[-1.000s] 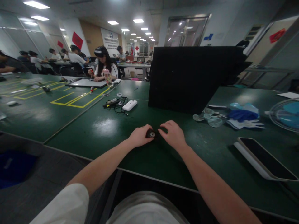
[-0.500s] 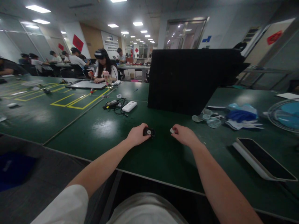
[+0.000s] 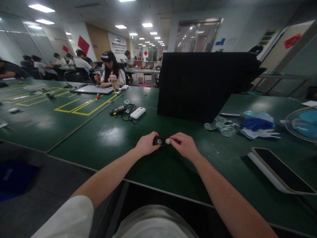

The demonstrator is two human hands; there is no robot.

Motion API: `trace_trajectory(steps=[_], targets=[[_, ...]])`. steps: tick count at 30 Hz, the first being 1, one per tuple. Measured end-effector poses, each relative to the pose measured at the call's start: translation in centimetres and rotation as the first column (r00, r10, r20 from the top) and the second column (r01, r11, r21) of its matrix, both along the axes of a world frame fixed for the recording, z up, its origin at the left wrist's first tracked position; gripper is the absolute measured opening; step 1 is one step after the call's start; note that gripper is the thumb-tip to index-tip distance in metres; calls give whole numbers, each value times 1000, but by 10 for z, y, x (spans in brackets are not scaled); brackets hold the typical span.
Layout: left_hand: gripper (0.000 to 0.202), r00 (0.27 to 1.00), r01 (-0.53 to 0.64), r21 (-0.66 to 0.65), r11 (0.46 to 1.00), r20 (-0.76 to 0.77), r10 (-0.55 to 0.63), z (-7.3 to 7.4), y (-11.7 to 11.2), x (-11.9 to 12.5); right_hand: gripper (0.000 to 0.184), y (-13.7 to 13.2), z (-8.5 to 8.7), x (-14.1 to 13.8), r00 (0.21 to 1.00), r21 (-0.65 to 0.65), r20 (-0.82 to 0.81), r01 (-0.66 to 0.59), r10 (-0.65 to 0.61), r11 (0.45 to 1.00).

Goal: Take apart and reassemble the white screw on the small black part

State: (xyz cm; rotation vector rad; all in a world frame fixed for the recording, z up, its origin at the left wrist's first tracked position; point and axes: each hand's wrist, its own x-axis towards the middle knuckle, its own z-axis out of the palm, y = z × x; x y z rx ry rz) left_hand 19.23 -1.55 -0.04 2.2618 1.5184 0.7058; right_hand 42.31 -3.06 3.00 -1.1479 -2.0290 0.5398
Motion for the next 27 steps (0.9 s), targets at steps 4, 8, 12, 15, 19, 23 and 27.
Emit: trace_trajectory(steps=[4, 8, 12, 15, 19, 23, 27], targets=[[42, 1000, -8, -13, 1000, -3, 8, -1, 1, 0, 23, -2, 3, -2, 998, 61, -54, 23, -19, 998], [45, 1000, 9, -20, 1000, 9, -8, -3, 2, 1, 22, 4, -9, -6, 993, 86, 119, -9, -1, 996], [46, 999, 13, -33, 999, 31, -12, -3, 1, 3, 22, 7, -20, -12, 976, 86, 218, -24, 4, 996], [45, 999, 18, -43, 999, 36, -17, -3, 1, 3, 26, 8, -23, -12, 989, 23, 148, -8, 4, 1000], [45, 998, 19, -61, 998, 55, -15, -4, 2, 1, 50, 24, -26, 7, 902, -250, -355, 162, -246, 954], [43, 998, 29, -80, 996, 66, -23, -4, 2, -1, 75, 49, -29, 46, 439, -645, -702, -58, -561, 762], [45, 999, 24, -104, 994, 49, -19, -1, 0, 1, 79, 60, -31, 69, 233, -645, -764, -257, -602, 720]])
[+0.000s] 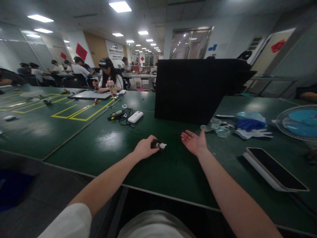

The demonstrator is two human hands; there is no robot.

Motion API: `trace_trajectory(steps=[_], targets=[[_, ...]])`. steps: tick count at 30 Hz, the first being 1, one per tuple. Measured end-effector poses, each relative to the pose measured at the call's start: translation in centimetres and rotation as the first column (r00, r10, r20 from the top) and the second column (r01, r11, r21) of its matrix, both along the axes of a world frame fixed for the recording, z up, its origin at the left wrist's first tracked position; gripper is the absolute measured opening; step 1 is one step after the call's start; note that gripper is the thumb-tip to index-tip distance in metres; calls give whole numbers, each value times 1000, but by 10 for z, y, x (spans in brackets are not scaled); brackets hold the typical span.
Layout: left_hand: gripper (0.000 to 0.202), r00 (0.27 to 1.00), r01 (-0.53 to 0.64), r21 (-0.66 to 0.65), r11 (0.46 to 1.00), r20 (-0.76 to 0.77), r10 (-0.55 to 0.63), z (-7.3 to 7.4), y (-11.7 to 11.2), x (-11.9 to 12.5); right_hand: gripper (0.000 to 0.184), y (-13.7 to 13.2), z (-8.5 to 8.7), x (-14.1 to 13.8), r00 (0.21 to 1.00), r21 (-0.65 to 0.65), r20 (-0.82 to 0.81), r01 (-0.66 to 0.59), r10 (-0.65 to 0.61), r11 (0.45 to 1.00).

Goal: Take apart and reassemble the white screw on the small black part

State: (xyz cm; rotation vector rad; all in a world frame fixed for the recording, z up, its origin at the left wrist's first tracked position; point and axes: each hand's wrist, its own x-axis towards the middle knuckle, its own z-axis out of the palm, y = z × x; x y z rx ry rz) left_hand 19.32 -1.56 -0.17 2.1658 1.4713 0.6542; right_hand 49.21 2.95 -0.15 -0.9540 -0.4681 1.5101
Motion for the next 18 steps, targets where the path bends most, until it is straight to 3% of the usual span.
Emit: trace_trajectory(steps=[7, 13, 18], targets=[[45, 986, -126, 87, 988, -96, 134, 2, 8, -10, 75, -1, -3, -2, 998, 2, 21, -60, 60, 998], [46, 894, -310, 235, 921, -257, 367, 6, 30, -74, 76, -2, -3, -2, 997, 16, 31, -70, 69, 997], [36, 832, -156, 423, 893, -431, 349, 7, 27, -108, 77, -3, 0, -5, 996, 21, 56, -74, 73, 997]])
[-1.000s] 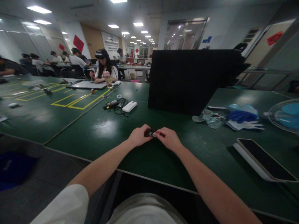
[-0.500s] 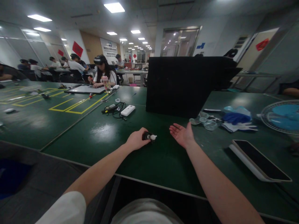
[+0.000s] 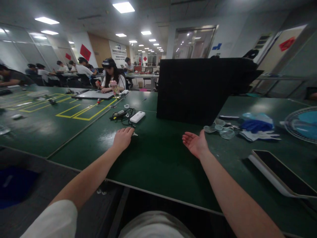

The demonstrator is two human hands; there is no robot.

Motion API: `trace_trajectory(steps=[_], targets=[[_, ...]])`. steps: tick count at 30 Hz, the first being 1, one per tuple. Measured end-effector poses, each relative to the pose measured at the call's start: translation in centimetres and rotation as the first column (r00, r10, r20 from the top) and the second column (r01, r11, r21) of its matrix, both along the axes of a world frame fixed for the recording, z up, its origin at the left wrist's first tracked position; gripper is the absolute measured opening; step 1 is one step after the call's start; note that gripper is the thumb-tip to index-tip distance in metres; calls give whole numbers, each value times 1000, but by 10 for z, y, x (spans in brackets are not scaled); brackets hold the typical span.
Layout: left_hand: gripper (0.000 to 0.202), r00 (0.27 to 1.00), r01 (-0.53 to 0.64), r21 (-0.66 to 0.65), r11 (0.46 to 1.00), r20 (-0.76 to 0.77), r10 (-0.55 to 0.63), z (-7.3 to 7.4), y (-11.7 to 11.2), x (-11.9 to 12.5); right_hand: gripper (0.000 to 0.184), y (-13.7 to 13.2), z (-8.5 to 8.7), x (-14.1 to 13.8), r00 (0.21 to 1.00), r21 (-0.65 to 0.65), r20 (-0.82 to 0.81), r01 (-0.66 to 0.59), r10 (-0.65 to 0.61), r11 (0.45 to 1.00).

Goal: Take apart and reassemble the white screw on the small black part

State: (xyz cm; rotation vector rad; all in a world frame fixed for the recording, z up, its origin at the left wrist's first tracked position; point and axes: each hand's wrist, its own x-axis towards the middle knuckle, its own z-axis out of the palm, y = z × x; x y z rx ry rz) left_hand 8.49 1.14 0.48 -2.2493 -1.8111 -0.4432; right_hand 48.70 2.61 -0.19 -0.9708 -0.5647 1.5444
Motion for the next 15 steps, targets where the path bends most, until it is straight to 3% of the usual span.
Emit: trace_trajectory(steps=[4, 8, 10, 12, 15], targets=[[36, 1000, 13, 52, 999, -26, -11, -3, -4, -2, 75, 0, 1, 0, 1000, 3, 17, -7, 7, 1000], [36, 972, -198, 32, 980, 137, 191, -8, 2, -15, 74, 1, -1, 0, 1000, 9, 19, -15, 15, 1000], [39, 889, -341, -38, 939, 313, 335, -11, 8, -25, 73, 3, -2, -1, 1000, 17, 24, -19, 18, 1000], [44, 762, -420, -107, 901, 498, 415, -15, 16, -31, 71, 4, -4, -2, 999, 24, 40, -22, 21, 999], [49, 634, -386, -128, 914, 683, 364, -21, 30, -23, 69, 3, -4, -3, 997, 26, 69, -34, 32, 999]])
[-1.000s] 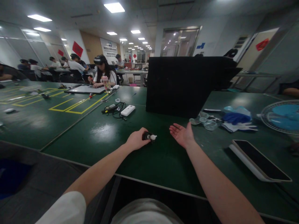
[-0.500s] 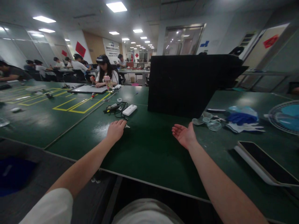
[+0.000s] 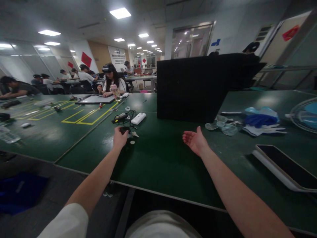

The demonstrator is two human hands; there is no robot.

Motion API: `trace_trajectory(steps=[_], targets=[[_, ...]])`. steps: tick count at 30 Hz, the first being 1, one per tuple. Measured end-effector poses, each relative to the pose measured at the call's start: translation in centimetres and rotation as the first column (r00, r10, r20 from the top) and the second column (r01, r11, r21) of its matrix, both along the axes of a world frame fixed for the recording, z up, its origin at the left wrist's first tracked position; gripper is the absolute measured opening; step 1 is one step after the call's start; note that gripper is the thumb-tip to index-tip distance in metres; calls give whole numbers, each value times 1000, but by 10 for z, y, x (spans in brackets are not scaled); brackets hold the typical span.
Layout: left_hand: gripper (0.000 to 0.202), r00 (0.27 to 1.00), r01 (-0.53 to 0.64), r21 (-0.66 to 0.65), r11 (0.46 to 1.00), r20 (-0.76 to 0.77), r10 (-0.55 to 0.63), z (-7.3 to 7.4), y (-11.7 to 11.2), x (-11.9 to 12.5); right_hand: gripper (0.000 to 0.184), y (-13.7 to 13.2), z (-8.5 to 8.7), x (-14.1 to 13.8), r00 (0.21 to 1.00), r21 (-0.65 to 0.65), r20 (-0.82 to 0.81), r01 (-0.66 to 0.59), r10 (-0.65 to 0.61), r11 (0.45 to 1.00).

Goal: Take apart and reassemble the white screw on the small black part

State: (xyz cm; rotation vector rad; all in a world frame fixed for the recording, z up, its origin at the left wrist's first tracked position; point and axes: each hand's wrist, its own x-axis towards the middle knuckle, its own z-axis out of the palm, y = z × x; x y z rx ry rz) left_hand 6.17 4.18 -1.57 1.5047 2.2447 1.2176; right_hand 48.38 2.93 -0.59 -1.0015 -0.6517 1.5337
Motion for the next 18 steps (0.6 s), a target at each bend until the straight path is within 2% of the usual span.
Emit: trace_trajectory(steps=[4, 6, 8, 11, 15, 18], targets=[[49, 970, 235, 18, 972, 54, -236, -3, 16, 40, 68, -5, 4, -2, 1000, 1, 5, 1, -1, 1000], [47, 924, 381, -37, 924, -1, -382, -2, 17, 65, 68, -6, 6, -2, 1000, -7, 5, 10, -10, 1000], [47, 844, 519, -118, 847, -88, -530, -1, 13, 94, 69, -6, 6, -3, 1000, -10, -1, 23, -23, 1000], [46, 716, 649, -203, 733, -163, -679, 2, -3, 143, 71, -4, 3, -2, 998, -3, -31, 57, -57, 998], [48, 629, 738, -205, 643, -139, -765, 4, -33, 211, 74, -1, 1, 2, 994, -16, -58, 89, -90, 996], [48, 549, 809, -208, 549, -67, -833, 6, -52, 246, 76, 0, 3, 3, 996, -34, -28, 89, -90, 995]])
